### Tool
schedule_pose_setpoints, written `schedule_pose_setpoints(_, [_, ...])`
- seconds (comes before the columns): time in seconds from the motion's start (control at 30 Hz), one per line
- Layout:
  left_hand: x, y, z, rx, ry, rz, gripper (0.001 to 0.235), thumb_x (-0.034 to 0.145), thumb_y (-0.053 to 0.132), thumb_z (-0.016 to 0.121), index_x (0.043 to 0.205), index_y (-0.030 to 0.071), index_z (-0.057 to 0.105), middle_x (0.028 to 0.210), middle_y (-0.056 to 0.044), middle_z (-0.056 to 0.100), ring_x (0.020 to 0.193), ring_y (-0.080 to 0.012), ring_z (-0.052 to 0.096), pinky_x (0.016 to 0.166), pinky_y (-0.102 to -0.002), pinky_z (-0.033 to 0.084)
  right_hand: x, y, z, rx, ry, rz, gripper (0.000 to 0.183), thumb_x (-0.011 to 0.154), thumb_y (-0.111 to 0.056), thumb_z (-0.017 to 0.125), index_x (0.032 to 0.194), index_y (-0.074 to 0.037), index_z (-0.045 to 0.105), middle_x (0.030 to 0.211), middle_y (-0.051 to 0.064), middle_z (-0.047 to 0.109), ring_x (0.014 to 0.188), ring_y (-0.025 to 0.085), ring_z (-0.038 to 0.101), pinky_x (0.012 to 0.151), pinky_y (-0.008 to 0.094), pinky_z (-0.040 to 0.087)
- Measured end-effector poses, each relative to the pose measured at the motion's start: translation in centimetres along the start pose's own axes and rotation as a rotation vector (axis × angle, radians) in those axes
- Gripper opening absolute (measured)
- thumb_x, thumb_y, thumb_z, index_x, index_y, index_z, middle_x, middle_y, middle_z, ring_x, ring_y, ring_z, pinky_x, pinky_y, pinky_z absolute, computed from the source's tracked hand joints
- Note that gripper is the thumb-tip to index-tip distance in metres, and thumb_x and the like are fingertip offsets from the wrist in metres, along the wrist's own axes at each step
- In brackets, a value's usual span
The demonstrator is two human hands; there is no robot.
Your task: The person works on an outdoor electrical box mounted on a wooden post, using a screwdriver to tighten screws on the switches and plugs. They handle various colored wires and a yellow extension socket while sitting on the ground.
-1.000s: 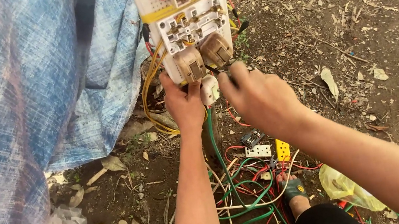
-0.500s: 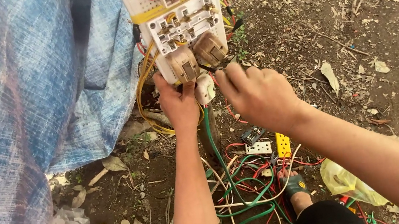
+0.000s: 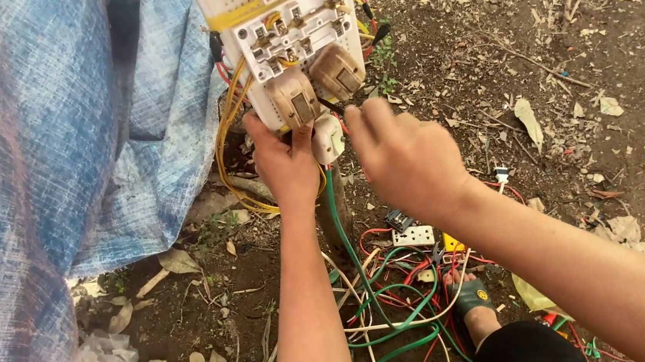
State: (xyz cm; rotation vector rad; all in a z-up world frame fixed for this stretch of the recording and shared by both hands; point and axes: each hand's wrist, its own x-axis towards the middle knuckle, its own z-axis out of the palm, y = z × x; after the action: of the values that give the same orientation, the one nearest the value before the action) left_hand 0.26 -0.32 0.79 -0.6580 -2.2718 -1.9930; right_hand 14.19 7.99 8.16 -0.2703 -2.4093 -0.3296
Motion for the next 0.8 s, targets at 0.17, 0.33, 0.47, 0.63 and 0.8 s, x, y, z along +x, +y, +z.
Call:
schedule_pose_setpoints(0.17, [0.1, -0.4, 0.2, 0.011, 0.012, -0.003, 0.036, 0.090, 0.016, 0.066, 0.120, 0.013, 0.046, 0.098, -0.024, 0.071, 0.094, -0.0537, 0.068, 0.078, -0.063, 0.051, 0.1, 0.2, 1.1, -0.097, 0.026, -0.079, 0.031, 0.087, -0.011, 0.063, 0.117, -0.007, 0.071, 0.097, 0.007, 0.058, 0.047, 0.020, 0.067, 0.040, 0.034, 0.051])
schedule_pose_setpoints(0.33, [0.3, -0.6, 0.2, -0.003, 0.004, 0.018, 0.035, 0.090, 0.014, 0.068, 0.117, 0.012, 0.046, 0.100, -0.024, 0.071, 0.095, -0.0528, 0.069, 0.079, -0.062, 0.052, 0.7, -0.9, -0.3, 1.036, -0.225, 0.908, 0.022, 0.092, -0.008, 0.074, 0.113, -0.002, 0.075, 0.094, 0.016, 0.073, 0.060, 0.016, 0.066, 0.056, 0.031, 0.057])
schedule_pose_setpoints(0.47, [-0.1, -0.7, 0.3, 0.001, 0.011, 0.010, 0.034, 0.090, 0.016, 0.067, 0.118, 0.013, 0.048, 0.100, -0.022, 0.071, 0.096, -0.0514, 0.069, 0.081, -0.062, 0.052, -0.5, 0.5, 1.2, 0.267, -0.011, 0.161, 0.024, 0.091, -0.020, 0.077, 0.111, -0.006, 0.072, 0.089, 0.008, 0.062, 0.054, 0.033, 0.068, 0.047, 0.045, 0.056])
schedule_pose_setpoints(0.63, [0.2, -0.7, 0.3, 0.020, 0.005, -0.028, 0.035, 0.090, 0.016, 0.067, 0.118, 0.013, 0.047, 0.095, -0.023, 0.071, 0.092, -0.0514, 0.070, 0.077, -0.060, 0.052, -0.2, 0.1, 1.3, -0.181, 0.011, -0.092, 0.032, 0.085, -0.012, 0.066, 0.116, -0.007, 0.071, 0.096, 0.008, 0.060, 0.047, 0.019, 0.065, 0.042, 0.033, 0.050])
schedule_pose_setpoints(0.8, [0.3, -0.5, 0.2, 0.008, 0.018, -0.018, 0.036, 0.089, 0.014, 0.068, 0.119, 0.014, 0.047, 0.093, -0.023, 0.071, 0.091, -0.0522, 0.070, 0.077, -0.061, 0.052, 1.8, -0.9, -1.1, 0.818, -0.300, 0.777, 0.020, 0.094, -0.011, 0.071, 0.110, -0.001, 0.076, 0.094, 0.019, 0.076, 0.082, 0.033, 0.077, 0.067, 0.041, 0.060])
